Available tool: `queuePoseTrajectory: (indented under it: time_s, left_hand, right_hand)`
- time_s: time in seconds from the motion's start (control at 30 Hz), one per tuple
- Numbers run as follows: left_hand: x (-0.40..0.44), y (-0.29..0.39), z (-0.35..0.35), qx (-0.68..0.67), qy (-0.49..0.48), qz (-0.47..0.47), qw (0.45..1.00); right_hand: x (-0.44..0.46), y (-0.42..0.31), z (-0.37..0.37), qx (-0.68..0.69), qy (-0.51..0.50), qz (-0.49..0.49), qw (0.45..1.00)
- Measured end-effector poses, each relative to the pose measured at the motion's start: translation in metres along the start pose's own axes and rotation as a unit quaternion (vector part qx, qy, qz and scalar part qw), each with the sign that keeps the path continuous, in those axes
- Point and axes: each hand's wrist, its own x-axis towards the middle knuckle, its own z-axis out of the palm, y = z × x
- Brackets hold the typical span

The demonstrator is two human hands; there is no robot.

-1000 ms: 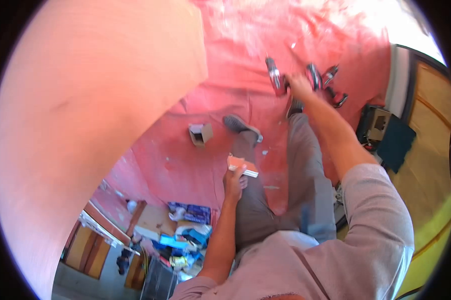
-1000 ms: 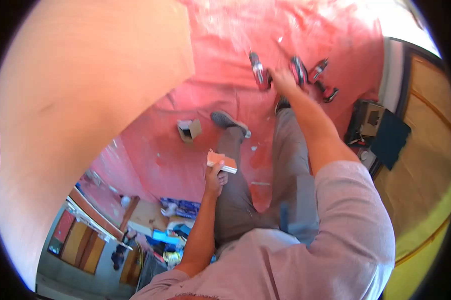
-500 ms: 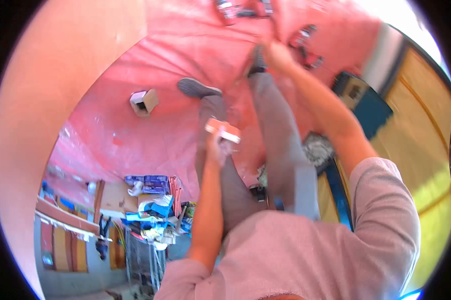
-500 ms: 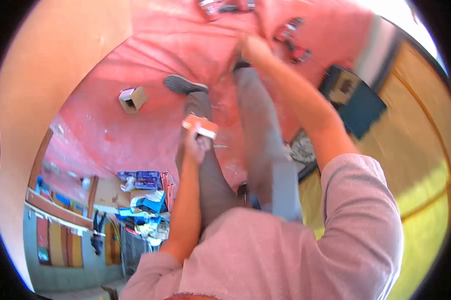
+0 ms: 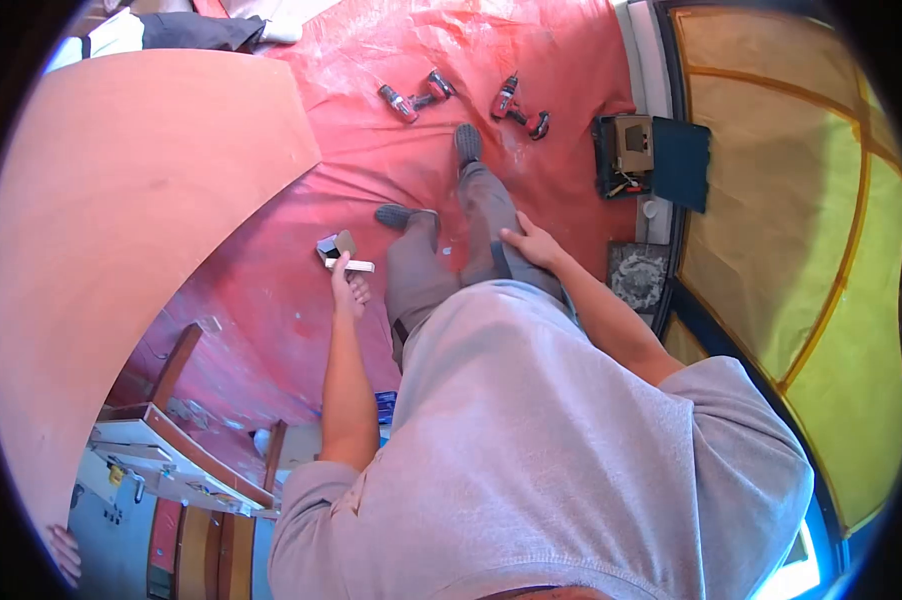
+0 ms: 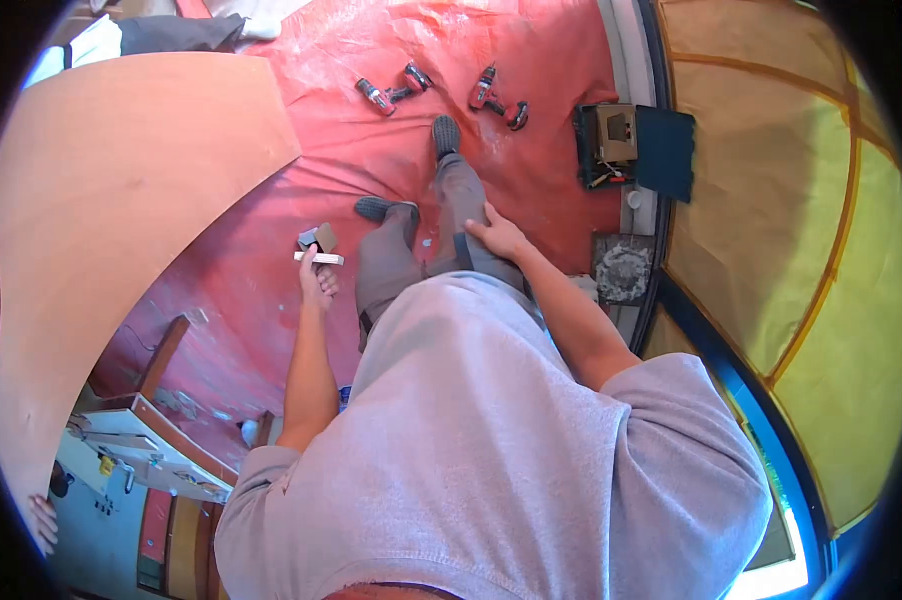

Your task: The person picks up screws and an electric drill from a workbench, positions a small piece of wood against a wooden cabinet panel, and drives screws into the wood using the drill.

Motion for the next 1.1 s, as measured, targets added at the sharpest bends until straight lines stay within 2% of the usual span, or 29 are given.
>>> queuePoseTrajectory:
  time_s: [0.03,0.07,0.1,0.17,0.2,0.3,0.37,0.4,0.43,0.47,0.53,0.6,0.63,0.67,0.73,0.77,0.8,0.83,0.9,0.93,0.97,1.03,1.1]
  left_hand:
    - [-0.008,0.001,-0.001,0.005,-0.008,0.012,1.000]
    - [-0.016,0.000,-0.003,0.010,-0.008,0.010,1.000]
    - [-0.024,-0.003,-0.005,0.004,-0.015,0.011,1.000]
    - [-0.040,-0.013,-0.011,-0.015,-0.003,0.019,1.000]
    - [-0.051,-0.022,-0.015,-0.013,-0.003,0.020,1.000]
    - [-0.072,-0.054,-0.029,-0.094,0.053,0.015,0.994]
    - [-0.076,-0.058,-0.046,-0.143,0.065,0.010,0.988]
    - [-0.075,-0.057,-0.054,-0.192,0.076,0.007,0.978]
    - [-0.072,-0.055,-0.065,-0.176,0.051,0.011,0.983]
    - [-0.073,-0.051,-0.069,-0.180,0.057,0.009,0.982]
    - [-0.080,-0.028,-0.064,-0.158,0.049,0.011,0.986]
    - [-0.091,-0.014,-0.055,-0.162,0.056,0.022,0.985]
    - [-0.091,-0.011,-0.057,-0.180,0.027,0.031,0.983]
    - [-0.089,-0.006,-0.057,-0.198,-0.004,0.043,0.979]
    - [-0.090,0.001,-0.045,-0.183,0.019,0.050,0.982]
    - [-0.096,0.000,-0.042,-0.157,0.035,0.053,0.986]
    - [-0.096,-0.003,-0.043,-0.158,0.038,0.050,0.986]
    - [-0.093,-0.005,-0.043,-0.159,0.035,0.047,0.985]
    - [-0.090,-0.013,-0.047,-0.159,0.025,0.043,0.986]
    - [-0.088,-0.018,-0.049,-0.153,0.022,0.037,0.987]
    - [-0.087,-0.024,-0.054,-0.148,0.020,0.033,0.988]
    - [-0.089,-0.031,-0.061,-0.159,0.024,0.030,0.987]
    - [-0.088,-0.033,-0.064,-0.171,0.029,0.027,0.984]
  right_hand:
    - [-0.017,0.012,0.003,0.159,-0.009,-0.008,0.987]
    - [-0.033,0.022,0.010,0.313,-0.018,-0.014,0.949]
    - [-0.059,0.021,0.015,0.317,-0.019,-0.013,0.948]
    - [-0.115,0.008,0.014,0.426,-0.034,-0.044,0.903]
    - [-0.112,0.012,0.020,0.427,-0.034,-0.044,0.902]
    - [-0.063,0.042,0.040,0.317,-0.025,-0.126,0.940]
    - [-0.019,0.033,0.041,0.315,-0.042,-0.162,0.934]
    - [0.017,0.032,0.046,0.256,-0.025,-0.145,0.955]
    - [0.050,0.031,0.046,0.193,-0.011,-0.129,0.973]
    - [0.073,0.027,0.041,0.191,-0.018,-0.128,0.973]
    - [0.115,0.017,0.039,0.025,-0.095,-0.135,0.986]
    - [0.130,0.002,0.026,-0.007,-0.118,-0.144,0.982]
    - [0.119,-0.022,0.013,-0.009,-0.130,-0.142,0.981]
    - [0.107,-0.061,-0.007,-0.035,-0.117,-0.098,0.988]
    - [0.113,-0.098,0.001,-0.068,-0.111,-0.059,0.990]
    - [0.121,-0.103,0.013,-0.243,-0.157,-0.116,0.950]
    - [0.123,-0.110,0.022,-0.409,-0.192,-0.170,0.876]
    - [0.109,-0.125,0.033,-0.409,-0.192,-0.169,0.876]
    - [0.058,-0.151,0.053,-0.439,-0.127,-0.054,0.888]
    - [0.050,-0.149,0.054,-0.442,-0.121,-0.052,0.887]
    - [0.046,-0.145,0.059,-0.432,-0.050,-0.063,0.898]
    - [0.050,-0.140,0.049,-0.424,0.024,-0.076,0.902]
    - [0.070,-0.124,0.012,-0.248,-0.008,-0.016,0.969]
